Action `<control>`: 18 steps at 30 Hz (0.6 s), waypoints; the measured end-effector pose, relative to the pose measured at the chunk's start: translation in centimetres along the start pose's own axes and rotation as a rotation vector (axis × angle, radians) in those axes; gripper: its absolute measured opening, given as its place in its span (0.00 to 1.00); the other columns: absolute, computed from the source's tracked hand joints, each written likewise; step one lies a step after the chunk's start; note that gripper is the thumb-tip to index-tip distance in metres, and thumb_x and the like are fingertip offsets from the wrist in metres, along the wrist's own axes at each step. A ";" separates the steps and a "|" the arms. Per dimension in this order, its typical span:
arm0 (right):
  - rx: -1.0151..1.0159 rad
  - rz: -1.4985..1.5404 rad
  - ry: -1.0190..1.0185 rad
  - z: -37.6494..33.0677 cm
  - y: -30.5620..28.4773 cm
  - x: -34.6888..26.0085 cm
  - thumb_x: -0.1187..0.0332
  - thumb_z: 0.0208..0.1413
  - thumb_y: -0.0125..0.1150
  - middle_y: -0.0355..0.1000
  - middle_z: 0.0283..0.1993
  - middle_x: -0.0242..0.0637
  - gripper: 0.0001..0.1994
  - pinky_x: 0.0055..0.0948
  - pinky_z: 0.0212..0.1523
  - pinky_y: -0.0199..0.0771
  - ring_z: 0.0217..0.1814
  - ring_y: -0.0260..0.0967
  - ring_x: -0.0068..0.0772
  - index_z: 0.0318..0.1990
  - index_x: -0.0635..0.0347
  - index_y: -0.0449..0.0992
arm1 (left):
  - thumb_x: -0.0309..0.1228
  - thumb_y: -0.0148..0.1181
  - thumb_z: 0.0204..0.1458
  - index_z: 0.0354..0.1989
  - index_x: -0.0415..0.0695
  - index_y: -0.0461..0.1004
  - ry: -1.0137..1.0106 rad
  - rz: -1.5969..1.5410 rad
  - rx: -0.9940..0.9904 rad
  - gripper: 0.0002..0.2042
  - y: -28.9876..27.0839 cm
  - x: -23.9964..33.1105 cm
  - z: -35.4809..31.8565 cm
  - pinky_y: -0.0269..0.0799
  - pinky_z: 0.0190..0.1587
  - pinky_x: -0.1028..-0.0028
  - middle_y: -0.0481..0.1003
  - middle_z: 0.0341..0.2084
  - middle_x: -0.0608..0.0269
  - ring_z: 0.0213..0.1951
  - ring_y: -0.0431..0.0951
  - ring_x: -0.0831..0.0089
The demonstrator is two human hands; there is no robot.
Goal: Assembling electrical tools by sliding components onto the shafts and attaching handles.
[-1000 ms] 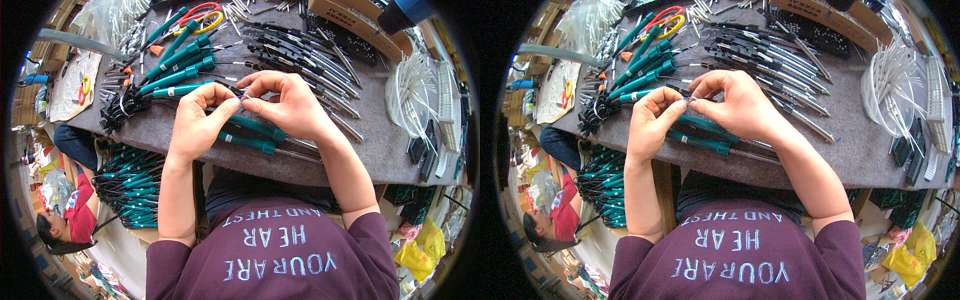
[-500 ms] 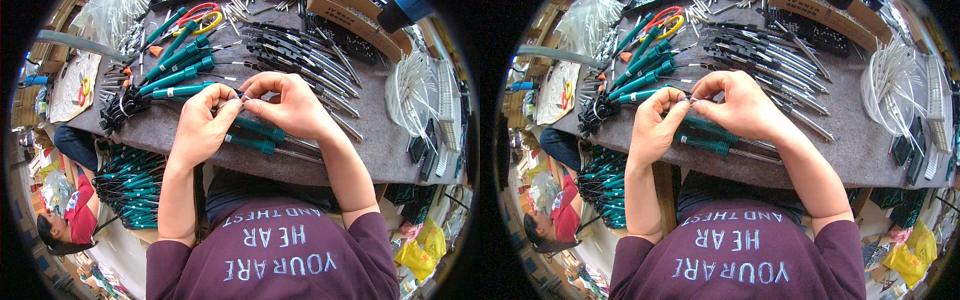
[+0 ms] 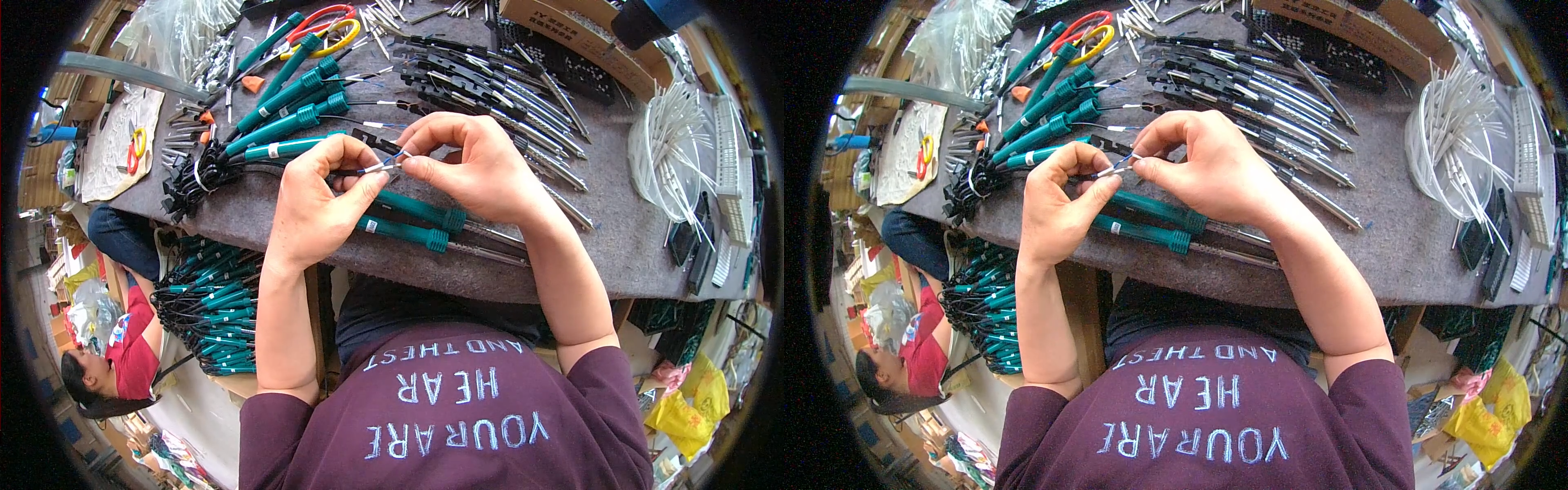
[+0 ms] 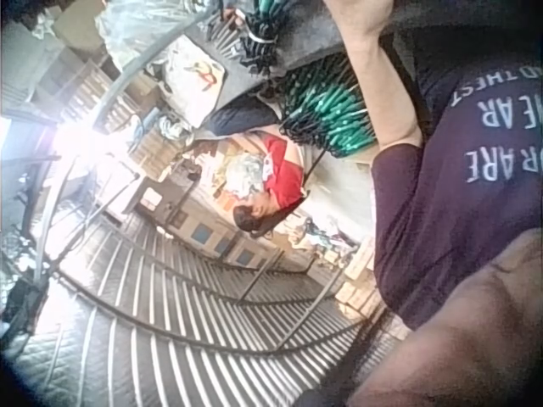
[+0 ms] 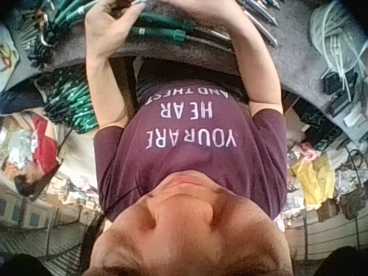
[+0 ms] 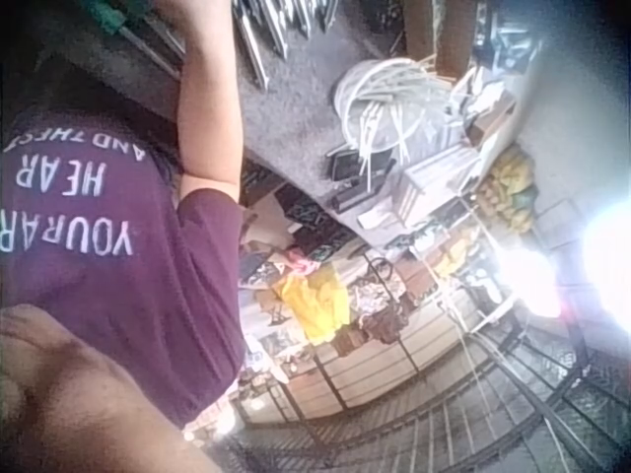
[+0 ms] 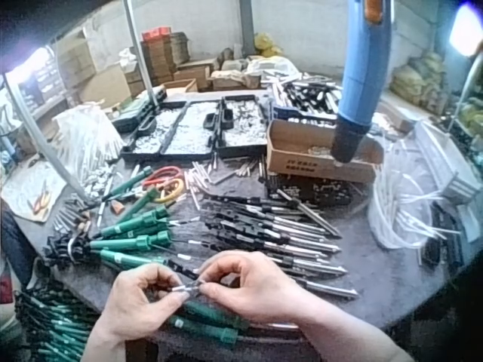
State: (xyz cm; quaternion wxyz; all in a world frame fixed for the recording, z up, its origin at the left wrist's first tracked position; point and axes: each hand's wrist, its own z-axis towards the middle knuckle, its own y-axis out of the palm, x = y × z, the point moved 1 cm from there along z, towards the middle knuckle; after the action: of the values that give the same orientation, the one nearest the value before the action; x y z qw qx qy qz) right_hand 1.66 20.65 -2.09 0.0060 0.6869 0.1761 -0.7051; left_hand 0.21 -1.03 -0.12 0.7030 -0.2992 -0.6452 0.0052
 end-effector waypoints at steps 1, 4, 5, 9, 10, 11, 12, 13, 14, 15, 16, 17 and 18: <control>0.001 0.000 0.001 0.1 0.1 0.0 0.70 0.57 0.71 0.79 0.45 0.30 0.07 0.21 0.42 0.77 0.43 0.75 0.16 0.40 0.63 0.83 | 0.23 0.68 0.55 0.37 0.37 0.78 -0.013 -0.023 0.003 0.05 0.1 -0.1 0.1 0.70 0.36 0.83 0.78 0.30 0.70 0.33 0.74 0.87; 0.048 0.015 -0.020 0.4 0.2 0.2 0.67 0.54 0.71 0.82 0.37 0.40 0.11 0.29 0.44 0.78 0.41 0.79 0.27 0.40 0.66 0.84 | 0.24 0.69 0.56 0.36 0.37 0.79 -0.039 -0.058 -0.008 0.05 0.0 -0.4 0.5 0.70 0.34 0.84 0.78 0.29 0.70 0.32 0.73 0.88; 0.048 0.022 -0.017 0.6 0.2 0.1 0.67 0.54 0.71 0.82 0.37 0.40 0.11 0.29 0.44 0.78 0.40 0.79 0.27 0.40 0.66 0.84 | 0.24 0.69 0.56 0.36 0.36 0.80 -0.051 -0.067 -0.019 0.05 -0.1 -0.5 0.7 0.70 0.34 0.84 0.78 0.29 0.70 0.31 0.73 0.88; -0.004 0.033 -0.014 1.1 0.7 -0.3 0.70 0.57 0.70 0.79 0.45 0.32 0.08 0.23 0.43 0.78 0.43 0.75 0.19 0.39 0.65 0.82 | 0.25 0.69 0.57 0.35 0.36 0.80 -0.045 -0.073 0.001 0.05 -0.9 -0.3 0.7 0.71 0.33 0.83 0.79 0.28 0.69 0.31 0.74 0.87; -0.007 -0.007 -0.066 1.3 0.9 -0.4 0.70 0.57 0.70 0.80 0.44 0.34 0.08 0.25 0.44 0.78 0.43 0.76 0.21 0.39 0.65 0.82 | 0.25 0.69 0.57 0.34 0.36 0.80 -0.056 -0.086 -0.004 0.05 -1.1 -0.2 0.4 0.71 0.33 0.83 0.79 0.28 0.68 0.31 0.74 0.87; -0.011 -0.043 -0.126 1.4 1.0 -0.5 0.69 0.56 0.70 0.80 0.44 0.35 0.08 0.27 0.45 0.79 0.43 0.76 0.23 0.39 0.65 0.82 | 0.26 0.69 0.57 0.34 0.36 0.80 -0.066 -0.093 -0.004 0.05 -1.3 0.0 0.1 0.72 0.33 0.82 0.80 0.28 0.67 0.31 0.75 0.86; 0.014 -0.046 -0.170 1.2 0.9 -0.1 0.70 0.55 0.69 0.80 0.43 0.37 0.08 0.29 0.45 0.79 0.44 0.77 0.27 0.38 0.65 0.81 | 0.27 0.69 0.57 0.35 0.36 0.81 0.008 0.016 -0.008 0.06 -1.3 0.3 0.3 0.73 0.34 0.80 0.80 0.28 0.66 0.31 0.76 0.84; 0.033 -0.023 -0.158 1.2 1.0 -0.1 0.70 0.52 0.70 0.81 0.39 0.42 0.08 0.33 0.46 0.80 0.41 0.80 0.34 0.36 0.66 0.81 | 0.28 0.68 0.56 0.37 0.35 0.80 -0.012 0.015 -0.007 0.07 -1.1 0.2 0.3 0.76 0.35 0.76 0.81 0.30 0.63 0.32 0.79 0.80; 0.014 -0.051 -0.134 1.2 1.0 -0.3 0.72 0.52 0.70 0.80 0.40 0.41 0.07 0.34 0.47 0.80 0.43 0.79 0.34 0.35 0.65 0.81 | 0.29 0.68 0.54 0.39 0.36 0.80 -0.006 -0.045 0.020 0.09 -0.7 -0.7 0.1 0.79 0.37 0.72 0.82 0.32 0.57 0.34 0.82 0.74; 0.058 -0.071 -0.137 0.6 0.7 -0.2 0.73 0.53 0.69 0.80 0.40 0.40 0.05 0.33 0.48 0.79 0.44 0.78 0.34 0.35 0.65 0.80 | 0.27 0.67 0.54 0.38 0.37 0.80 -0.005 -0.006 -0.025 0.07 -0.5 -0.3 0.5 0.78 0.41 0.75 0.79 0.32 0.63 0.37 0.79 0.79; 0.051 -0.062 -0.080 0.3 0.4 -0.3 0.74 0.52 0.69 0.79 0.41 0.41 0.04 0.33 0.47 0.78 0.45 0.78 0.34 0.34 0.64 0.80 | 0.27 0.67 0.54 0.39 0.36 0.80 0.007 -0.034 -0.048 0.07 -0.3 -0.3 0.5 0.78 0.41 0.74 0.79 0.32 0.62 0.37 0.79 0.79; 0.062 -0.097 -0.107 0.2 0.3 -0.1 0.75 0.52 0.69 0.80 0.41 0.41 0.04 0.32 0.46 0.78 0.45 0.78 0.35 0.33 0.65 0.80 | 0.27 0.67 0.55 0.38 0.36 0.80 0.009 -0.028 -0.065 0.08 -0.2 -0.6 0.7 0.79 0.41 0.73 0.80 0.32 0.61 0.37 0.80 0.77; 0.067 -0.122 -0.108 -0.1 0.3 -0.3 0.75 0.51 0.69 0.80 0.41 0.42 0.05 0.33 0.47 0.78 0.45 0.78 0.35 0.33 0.66 0.79 | 0.28 0.68 0.54 0.38 0.37 0.80 0.057 -0.019 -0.052 0.08 0.1 -0.8 0.5 0.79 0.41 0.73 0.81 0.33 0.60 0.37 0.81 0.76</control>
State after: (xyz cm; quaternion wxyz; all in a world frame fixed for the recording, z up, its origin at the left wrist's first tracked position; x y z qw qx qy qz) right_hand 1.84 20.29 -1.92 -0.0503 0.6357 0.1933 -0.7456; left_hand -0.37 -1.07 -0.85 0.7129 -0.3115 -0.6277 -0.0267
